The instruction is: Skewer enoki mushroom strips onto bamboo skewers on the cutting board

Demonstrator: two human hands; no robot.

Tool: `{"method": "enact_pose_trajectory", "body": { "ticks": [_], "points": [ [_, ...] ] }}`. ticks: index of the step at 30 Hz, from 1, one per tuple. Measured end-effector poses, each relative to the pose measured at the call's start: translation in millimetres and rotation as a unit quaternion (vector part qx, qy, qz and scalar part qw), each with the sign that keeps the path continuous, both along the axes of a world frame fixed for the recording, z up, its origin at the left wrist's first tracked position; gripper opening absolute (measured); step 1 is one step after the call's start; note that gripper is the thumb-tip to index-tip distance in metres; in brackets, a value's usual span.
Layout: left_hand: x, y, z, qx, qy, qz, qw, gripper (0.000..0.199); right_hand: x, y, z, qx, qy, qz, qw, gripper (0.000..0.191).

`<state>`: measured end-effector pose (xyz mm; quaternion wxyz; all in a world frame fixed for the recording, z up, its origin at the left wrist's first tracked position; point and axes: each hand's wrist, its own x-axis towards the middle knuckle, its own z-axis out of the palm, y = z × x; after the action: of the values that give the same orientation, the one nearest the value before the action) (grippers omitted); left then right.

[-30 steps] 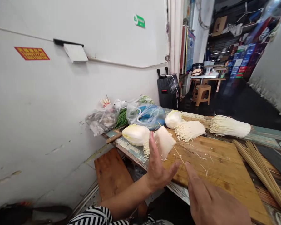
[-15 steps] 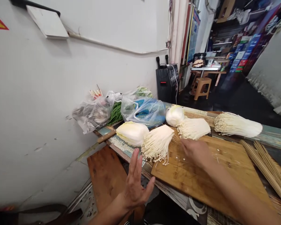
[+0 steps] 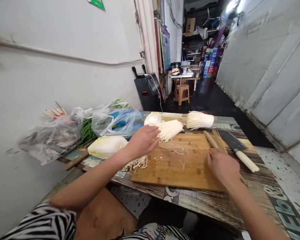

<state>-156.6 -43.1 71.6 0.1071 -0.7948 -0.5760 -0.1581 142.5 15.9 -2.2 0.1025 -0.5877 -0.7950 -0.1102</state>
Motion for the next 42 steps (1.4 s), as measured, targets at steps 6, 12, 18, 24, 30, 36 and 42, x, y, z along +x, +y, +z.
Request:
{"method": "enact_pose_trajectory", "body": {
  "ticks": [6,12,18,24,30,36,42],
  "points": [
    [41.0,124.6,-25.6,-0.105,0.09,0.066,0.988,0.048,54.2,33.5,-5.4,-0.096,-0.014,-0.103,0.99,0.037],
    [51.4,173.6,-61.3,-0.151,0.103,0.088,0.979,0.064,59.6,51.7,-2.9,-0.188,-0.007,-0.094,0.978,0.031],
    [48.3,183.5,-67.4,-0.17,0.098,0.085,0.977,0.075,63.6,69.8,1.4,-0.252,0.022,-0.113,0.961,0.031],
    [44.7,194.1,-61.9,-0.209,0.094,0.076,0.97,0.066,70.8,87.6,-3.1,-0.312,0.063,-0.117,0.941,0.031],
    [48.1,198.6,-50.8,-0.226,0.086,0.079,0.967,0.049,72.0,90.0,-4.8,-0.327,0.097,-0.13,0.931,0.032],
    [67.9,195.2,-59.4,-0.23,0.08,0.165,0.956,0.036,71.4,93.6,-6.7,-0.321,0.14,-0.144,0.926,0.034],
    [73.6,190.3,-63.8,-0.196,0.055,0.237,0.95,0.038,73.1,94.3,-7.0,-0.235,0.204,-0.152,0.938,0.029]
  ]
}}
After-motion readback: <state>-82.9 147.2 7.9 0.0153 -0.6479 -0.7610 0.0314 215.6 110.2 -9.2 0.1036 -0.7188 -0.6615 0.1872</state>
